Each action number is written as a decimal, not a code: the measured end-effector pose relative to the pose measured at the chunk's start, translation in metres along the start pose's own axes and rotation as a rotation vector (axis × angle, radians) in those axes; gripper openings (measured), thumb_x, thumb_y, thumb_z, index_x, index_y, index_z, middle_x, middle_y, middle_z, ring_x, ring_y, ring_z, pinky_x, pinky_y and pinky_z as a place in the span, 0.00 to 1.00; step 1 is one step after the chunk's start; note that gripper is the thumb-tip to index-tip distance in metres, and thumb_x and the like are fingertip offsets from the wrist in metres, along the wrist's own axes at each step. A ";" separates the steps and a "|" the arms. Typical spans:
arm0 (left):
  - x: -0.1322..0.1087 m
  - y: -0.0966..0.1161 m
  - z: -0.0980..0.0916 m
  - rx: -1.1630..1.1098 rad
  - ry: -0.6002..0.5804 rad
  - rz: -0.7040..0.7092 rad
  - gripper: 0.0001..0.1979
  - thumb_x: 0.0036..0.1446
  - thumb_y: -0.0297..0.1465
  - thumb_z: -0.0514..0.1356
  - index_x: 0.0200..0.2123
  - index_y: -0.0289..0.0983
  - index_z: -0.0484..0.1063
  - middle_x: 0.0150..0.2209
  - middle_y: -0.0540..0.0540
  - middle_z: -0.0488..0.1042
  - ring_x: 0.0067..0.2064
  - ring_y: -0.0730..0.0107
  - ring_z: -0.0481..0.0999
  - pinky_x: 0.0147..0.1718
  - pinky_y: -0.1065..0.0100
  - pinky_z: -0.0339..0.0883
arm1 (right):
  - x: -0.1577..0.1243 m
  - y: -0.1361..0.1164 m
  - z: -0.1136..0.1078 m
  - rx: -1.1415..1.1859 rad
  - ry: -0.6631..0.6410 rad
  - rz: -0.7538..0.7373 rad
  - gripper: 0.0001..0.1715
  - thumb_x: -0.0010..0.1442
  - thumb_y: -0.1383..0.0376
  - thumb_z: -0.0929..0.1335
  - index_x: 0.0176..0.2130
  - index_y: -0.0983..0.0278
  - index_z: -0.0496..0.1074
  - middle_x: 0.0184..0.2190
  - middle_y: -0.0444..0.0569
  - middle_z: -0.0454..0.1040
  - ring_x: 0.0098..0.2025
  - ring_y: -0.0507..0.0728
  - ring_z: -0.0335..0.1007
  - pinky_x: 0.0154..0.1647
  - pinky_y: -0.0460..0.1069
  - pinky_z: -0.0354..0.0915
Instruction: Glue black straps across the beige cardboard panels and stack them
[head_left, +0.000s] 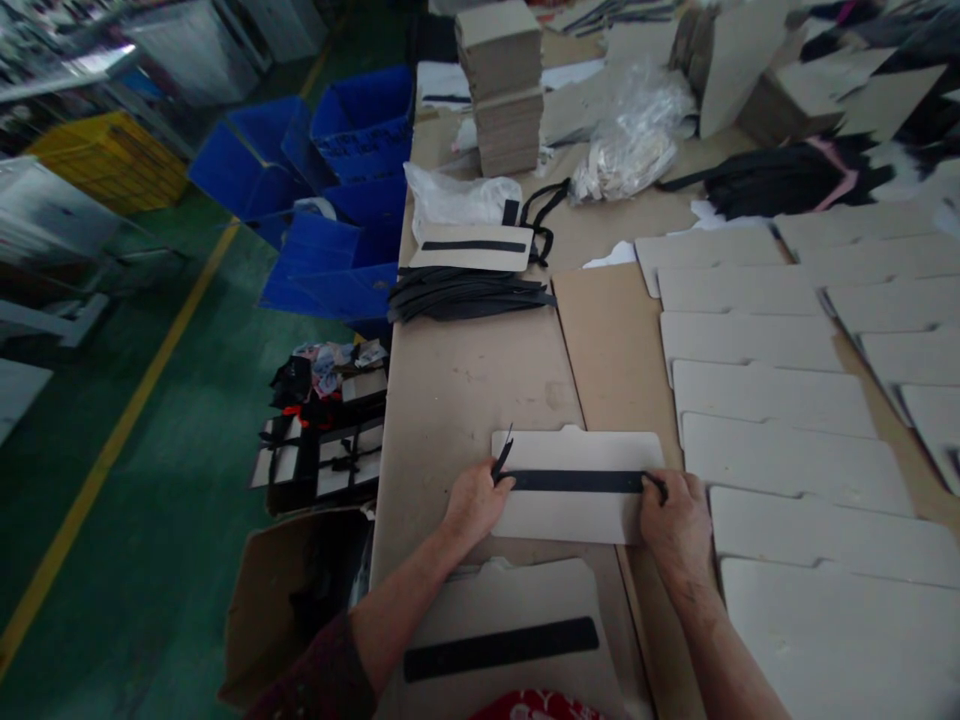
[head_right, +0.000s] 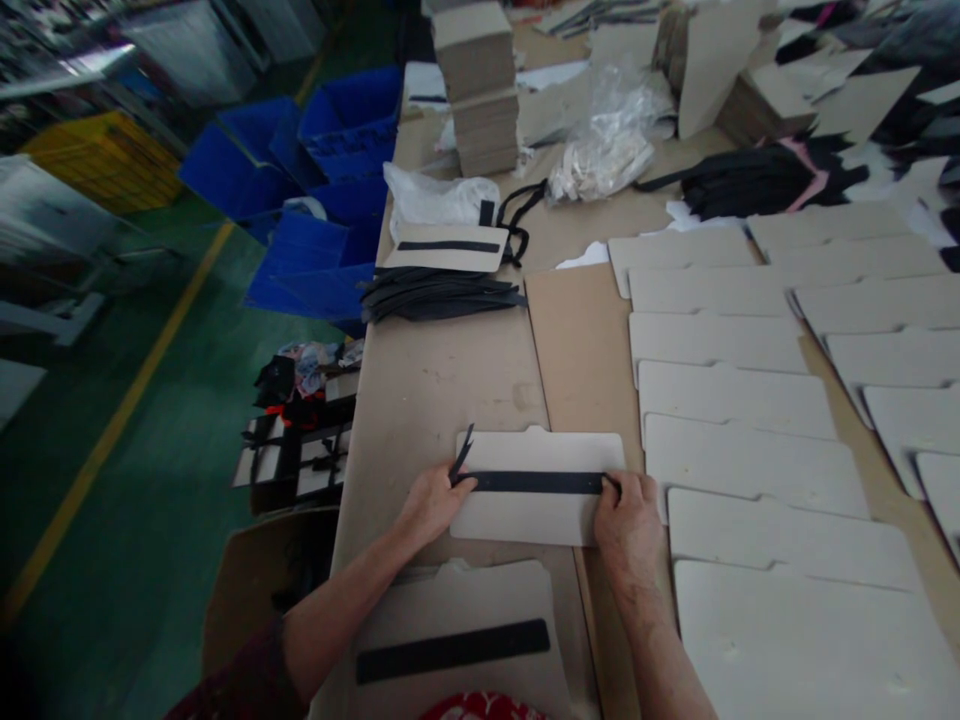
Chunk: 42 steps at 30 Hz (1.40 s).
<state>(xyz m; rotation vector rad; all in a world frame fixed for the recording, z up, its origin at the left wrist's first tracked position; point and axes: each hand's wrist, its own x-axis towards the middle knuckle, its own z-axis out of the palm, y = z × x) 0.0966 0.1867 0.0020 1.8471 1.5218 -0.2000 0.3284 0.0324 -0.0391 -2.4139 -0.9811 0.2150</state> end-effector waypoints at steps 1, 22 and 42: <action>0.000 0.000 0.000 0.008 -0.001 -0.004 0.12 0.59 0.35 0.61 0.44 0.36 0.77 0.42 0.41 0.81 0.45 0.58 0.79 0.43 0.67 0.66 | 0.000 0.000 0.000 -0.001 0.001 0.000 0.15 0.60 0.59 0.62 0.39 0.64 0.74 0.39 0.56 0.72 0.37 0.60 0.66 0.38 0.54 0.63; 0.000 0.003 0.005 0.135 0.029 -0.022 0.13 0.61 0.36 0.60 0.45 0.36 0.75 0.42 0.39 0.80 0.45 0.57 0.79 0.42 0.66 0.67 | 0.000 0.001 0.001 -0.040 -0.013 0.003 0.15 0.60 0.59 0.62 0.39 0.64 0.73 0.39 0.56 0.71 0.38 0.61 0.66 0.39 0.54 0.62; 0.005 0.009 0.008 0.132 0.065 0.082 0.05 0.60 0.30 0.59 0.37 0.36 0.74 0.39 0.41 0.79 0.40 0.61 0.78 0.38 0.67 0.64 | 0.009 -0.007 -0.006 -0.039 -0.162 0.123 0.20 0.60 0.54 0.64 0.43 0.65 0.73 0.39 0.57 0.74 0.39 0.63 0.69 0.41 0.55 0.63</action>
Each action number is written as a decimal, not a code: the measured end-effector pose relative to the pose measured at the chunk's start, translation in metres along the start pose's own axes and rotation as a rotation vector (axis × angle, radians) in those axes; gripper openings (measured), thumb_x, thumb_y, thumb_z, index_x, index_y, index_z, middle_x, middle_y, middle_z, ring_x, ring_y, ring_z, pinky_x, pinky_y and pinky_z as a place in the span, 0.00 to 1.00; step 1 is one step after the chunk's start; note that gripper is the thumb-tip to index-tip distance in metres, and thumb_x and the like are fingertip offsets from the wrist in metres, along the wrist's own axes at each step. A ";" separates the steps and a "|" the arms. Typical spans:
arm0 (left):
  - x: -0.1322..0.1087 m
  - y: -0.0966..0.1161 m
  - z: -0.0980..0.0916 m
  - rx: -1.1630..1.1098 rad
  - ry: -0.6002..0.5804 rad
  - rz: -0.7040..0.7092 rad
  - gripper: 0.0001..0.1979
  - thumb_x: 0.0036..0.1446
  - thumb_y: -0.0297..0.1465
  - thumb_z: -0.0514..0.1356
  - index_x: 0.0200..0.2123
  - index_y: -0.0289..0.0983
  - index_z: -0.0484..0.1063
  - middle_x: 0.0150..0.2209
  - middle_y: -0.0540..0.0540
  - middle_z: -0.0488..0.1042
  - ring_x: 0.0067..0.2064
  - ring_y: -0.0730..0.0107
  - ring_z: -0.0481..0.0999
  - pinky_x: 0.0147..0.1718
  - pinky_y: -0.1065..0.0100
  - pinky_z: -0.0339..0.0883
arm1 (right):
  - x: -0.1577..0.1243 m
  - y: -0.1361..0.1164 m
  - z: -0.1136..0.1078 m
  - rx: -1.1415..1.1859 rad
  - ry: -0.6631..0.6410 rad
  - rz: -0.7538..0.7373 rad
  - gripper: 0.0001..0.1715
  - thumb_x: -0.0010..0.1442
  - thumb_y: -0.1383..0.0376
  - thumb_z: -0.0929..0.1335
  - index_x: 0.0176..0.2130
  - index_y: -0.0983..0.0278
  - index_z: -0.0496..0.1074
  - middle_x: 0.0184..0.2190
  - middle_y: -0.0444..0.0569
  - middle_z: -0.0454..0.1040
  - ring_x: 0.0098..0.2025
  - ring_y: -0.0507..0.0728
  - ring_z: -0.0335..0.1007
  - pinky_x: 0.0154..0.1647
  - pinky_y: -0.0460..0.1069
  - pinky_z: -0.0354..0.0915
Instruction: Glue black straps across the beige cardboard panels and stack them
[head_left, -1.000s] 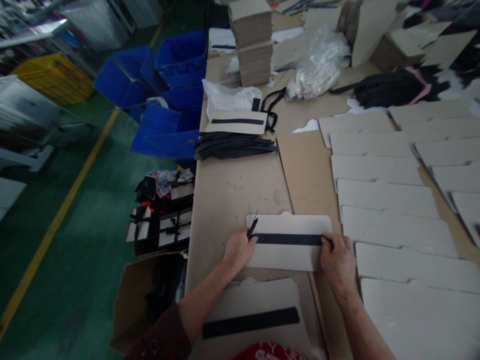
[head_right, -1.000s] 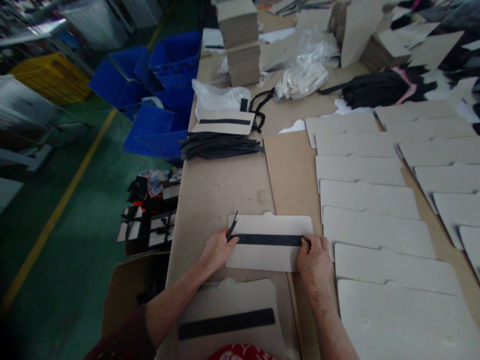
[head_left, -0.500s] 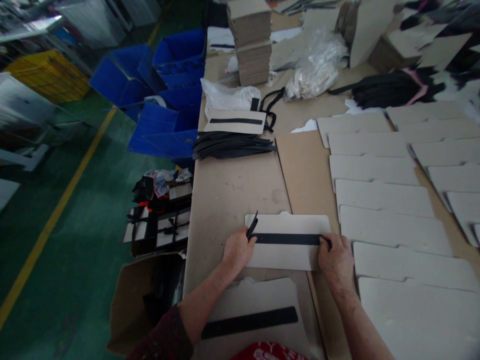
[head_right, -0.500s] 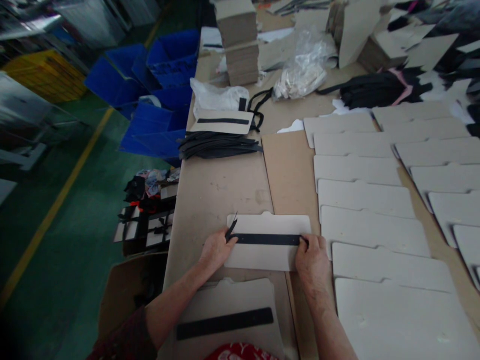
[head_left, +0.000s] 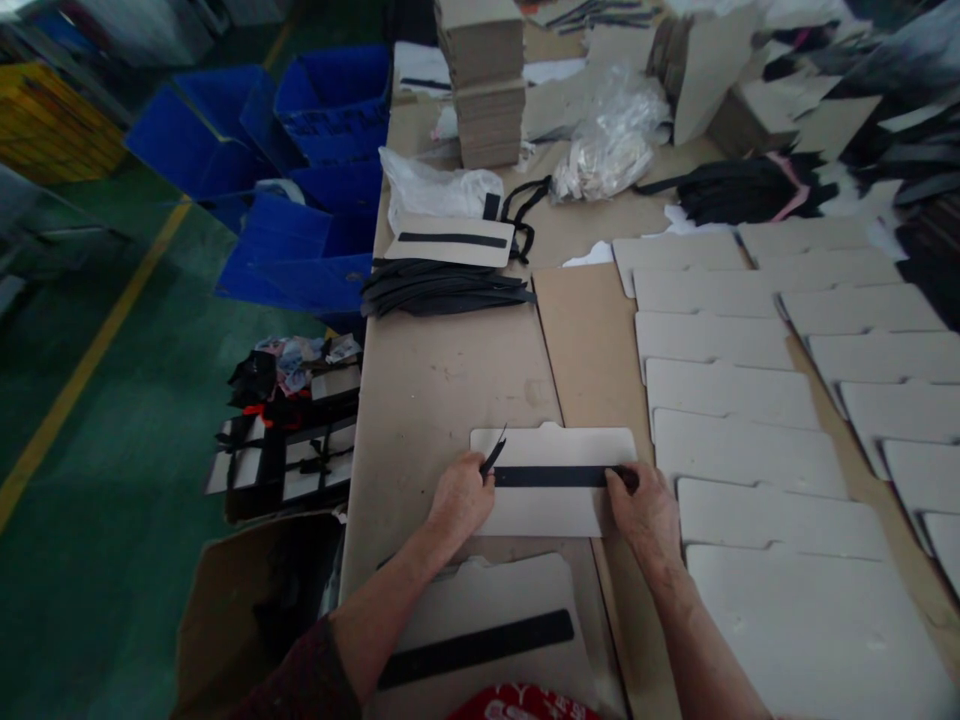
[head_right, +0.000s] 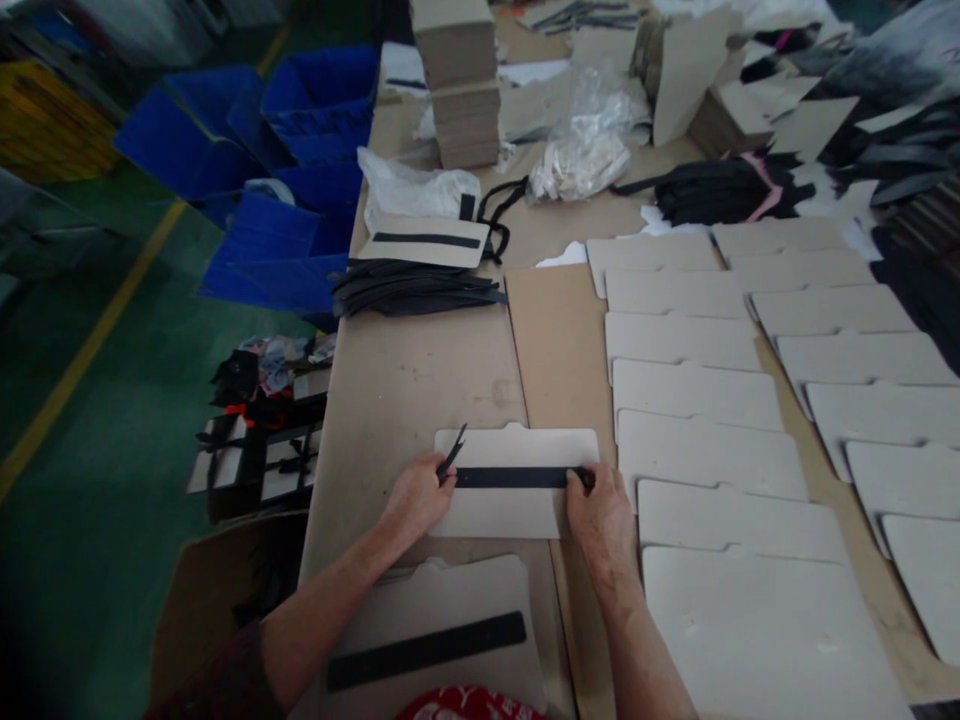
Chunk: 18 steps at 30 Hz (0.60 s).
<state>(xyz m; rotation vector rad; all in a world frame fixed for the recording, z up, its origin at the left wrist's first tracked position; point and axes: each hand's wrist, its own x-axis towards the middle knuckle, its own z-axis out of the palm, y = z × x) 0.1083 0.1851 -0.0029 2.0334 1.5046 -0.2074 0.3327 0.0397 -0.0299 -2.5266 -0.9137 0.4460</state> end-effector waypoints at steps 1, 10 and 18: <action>0.001 0.000 0.001 -0.005 0.001 -0.002 0.05 0.60 0.31 0.60 0.36 0.36 0.74 0.38 0.42 0.78 0.39 0.62 0.78 0.38 0.68 0.64 | 0.001 0.000 -0.001 -0.001 -0.009 0.003 0.21 0.59 0.53 0.65 0.43 0.66 0.73 0.39 0.57 0.74 0.39 0.63 0.69 0.41 0.55 0.63; 0.002 -0.005 0.005 -0.012 0.008 0.009 0.07 0.58 0.33 0.64 0.34 0.36 0.72 0.36 0.45 0.76 0.37 0.64 0.76 0.36 0.68 0.62 | 0.000 0.001 0.000 -0.074 -0.055 -0.039 0.19 0.62 0.54 0.64 0.44 0.65 0.70 0.40 0.57 0.72 0.38 0.61 0.68 0.40 0.54 0.64; -0.005 -0.004 0.007 0.001 0.035 0.048 0.06 0.61 0.33 0.62 0.37 0.36 0.71 0.41 0.44 0.74 0.42 0.63 0.75 0.42 0.67 0.64 | -0.002 -0.008 -0.002 -0.090 -0.052 -0.071 0.15 0.65 0.57 0.62 0.45 0.65 0.66 0.42 0.56 0.69 0.38 0.60 0.67 0.39 0.52 0.64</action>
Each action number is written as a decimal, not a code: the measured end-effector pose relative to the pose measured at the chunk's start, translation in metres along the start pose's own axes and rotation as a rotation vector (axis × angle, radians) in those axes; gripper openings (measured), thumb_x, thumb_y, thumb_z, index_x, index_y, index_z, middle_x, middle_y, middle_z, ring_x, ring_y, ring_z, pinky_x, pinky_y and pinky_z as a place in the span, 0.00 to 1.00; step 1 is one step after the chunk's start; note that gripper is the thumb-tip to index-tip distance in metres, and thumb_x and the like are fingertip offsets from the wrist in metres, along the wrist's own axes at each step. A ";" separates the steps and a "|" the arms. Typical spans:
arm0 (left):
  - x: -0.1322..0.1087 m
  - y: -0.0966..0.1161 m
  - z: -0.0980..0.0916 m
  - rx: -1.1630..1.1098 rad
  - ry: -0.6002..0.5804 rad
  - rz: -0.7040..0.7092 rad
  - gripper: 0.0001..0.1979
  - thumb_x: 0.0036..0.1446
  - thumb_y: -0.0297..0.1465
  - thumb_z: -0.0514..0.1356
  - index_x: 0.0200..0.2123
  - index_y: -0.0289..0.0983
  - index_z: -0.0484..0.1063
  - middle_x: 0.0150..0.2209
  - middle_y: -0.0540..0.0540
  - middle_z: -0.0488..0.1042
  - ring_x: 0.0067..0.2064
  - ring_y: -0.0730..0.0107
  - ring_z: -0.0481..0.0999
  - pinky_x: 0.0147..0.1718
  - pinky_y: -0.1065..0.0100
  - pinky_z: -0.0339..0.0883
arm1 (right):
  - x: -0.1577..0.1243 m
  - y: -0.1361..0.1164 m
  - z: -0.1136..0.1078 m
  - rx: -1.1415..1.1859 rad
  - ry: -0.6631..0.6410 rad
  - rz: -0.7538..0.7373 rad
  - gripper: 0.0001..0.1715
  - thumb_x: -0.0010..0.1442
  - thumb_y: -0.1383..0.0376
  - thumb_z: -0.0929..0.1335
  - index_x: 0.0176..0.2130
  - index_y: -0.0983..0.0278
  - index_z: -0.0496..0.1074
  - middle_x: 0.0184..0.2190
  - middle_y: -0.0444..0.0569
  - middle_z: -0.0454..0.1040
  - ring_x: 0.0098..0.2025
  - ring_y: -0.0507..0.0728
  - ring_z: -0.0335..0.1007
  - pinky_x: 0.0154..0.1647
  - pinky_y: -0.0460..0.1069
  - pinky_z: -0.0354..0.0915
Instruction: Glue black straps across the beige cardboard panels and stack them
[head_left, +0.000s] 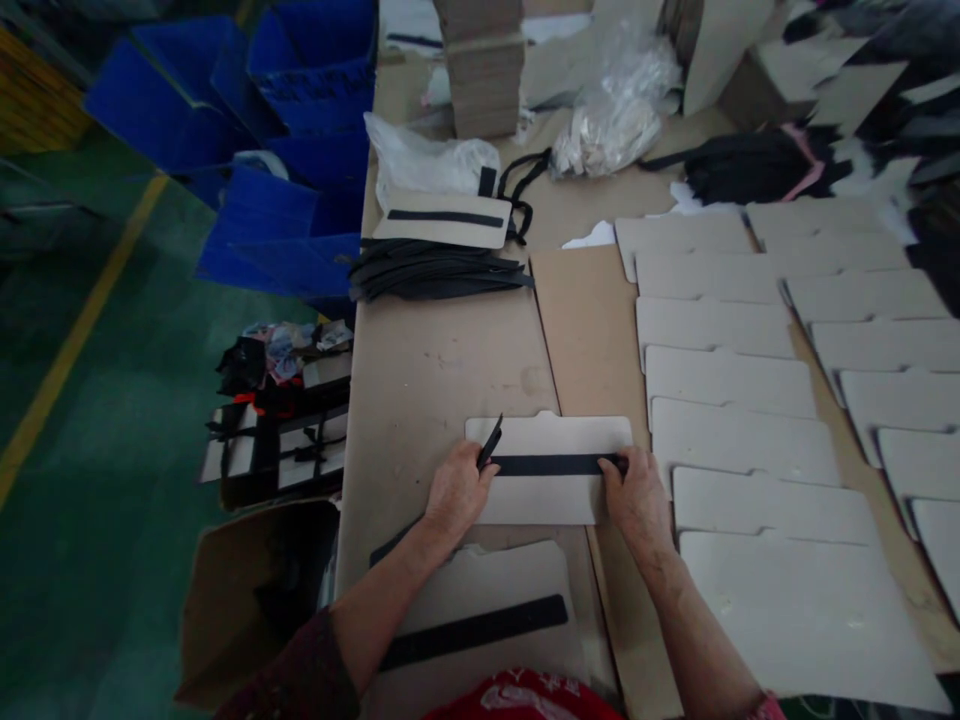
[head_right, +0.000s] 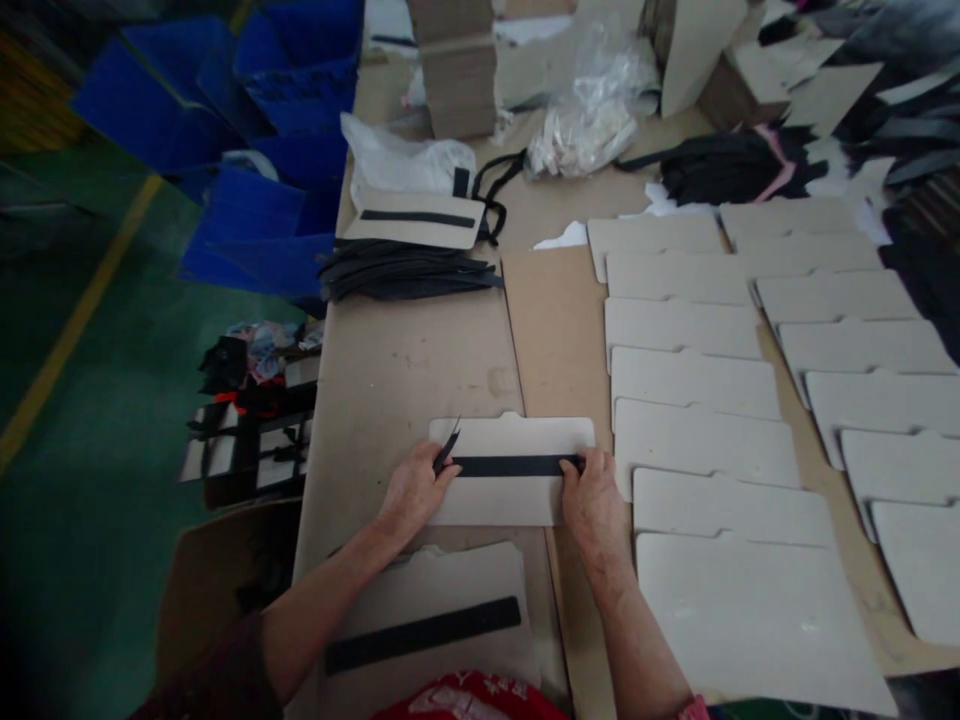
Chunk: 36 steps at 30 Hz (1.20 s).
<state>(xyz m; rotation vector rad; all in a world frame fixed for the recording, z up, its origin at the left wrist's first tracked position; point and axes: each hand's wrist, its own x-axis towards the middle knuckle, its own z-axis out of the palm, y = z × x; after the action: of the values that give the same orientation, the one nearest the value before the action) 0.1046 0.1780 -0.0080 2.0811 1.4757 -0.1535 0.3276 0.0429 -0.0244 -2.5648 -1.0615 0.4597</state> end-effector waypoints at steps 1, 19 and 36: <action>-0.002 0.000 -0.001 0.002 0.019 -0.004 0.07 0.60 0.33 0.62 0.38 0.36 0.70 0.41 0.43 0.74 0.42 0.62 0.75 0.42 0.67 0.64 | -0.001 -0.001 -0.002 -0.016 0.009 -0.011 0.16 0.65 0.57 0.62 0.46 0.65 0.66 0.43 0.57 0.69 0.39 0.61 0.67 0.40 0.52 0.64; 0.004 -0.007 -0.016 -0.261 0.001 -0.287 0.12 0.48 0.34 0.67 0.35 0.33 0.76 0.32 0.43 0.79 0.35 0.61 0.80 0.29 0.69 0.64 | 0.026 0.008 -0.010 0.145 -0.110 0.099 0.22 0.53 0.54 0.70 0.45 0.65 0.72 0.37 0.53 0.76 0.38 0.61 0.71 0.38 0.52 0.64; -0.172 -0.104 -0.059 -0.099 -0.090 -0.324 0.28 0.47 0.36 0.63 0.52 0.32 0.73 0.46 0.39 0.79 0.48 0.51 0.78 0.48 0.61 0.70 | -0.161 -0.027 0.001 0.457 -0.234 0.056 0.21 0.57 0.59 0.67 0.49 0.65 0.68 0.41 0.54 0.76 0.44 0.63 0.72 0.46 0.56 0.68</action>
<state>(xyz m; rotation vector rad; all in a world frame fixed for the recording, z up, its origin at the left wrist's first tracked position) -0.0680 0.0892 0.0712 1.7241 1.7188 -0.2885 0.2027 -0.0552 0.0134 -2.1731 -0.8370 0.9193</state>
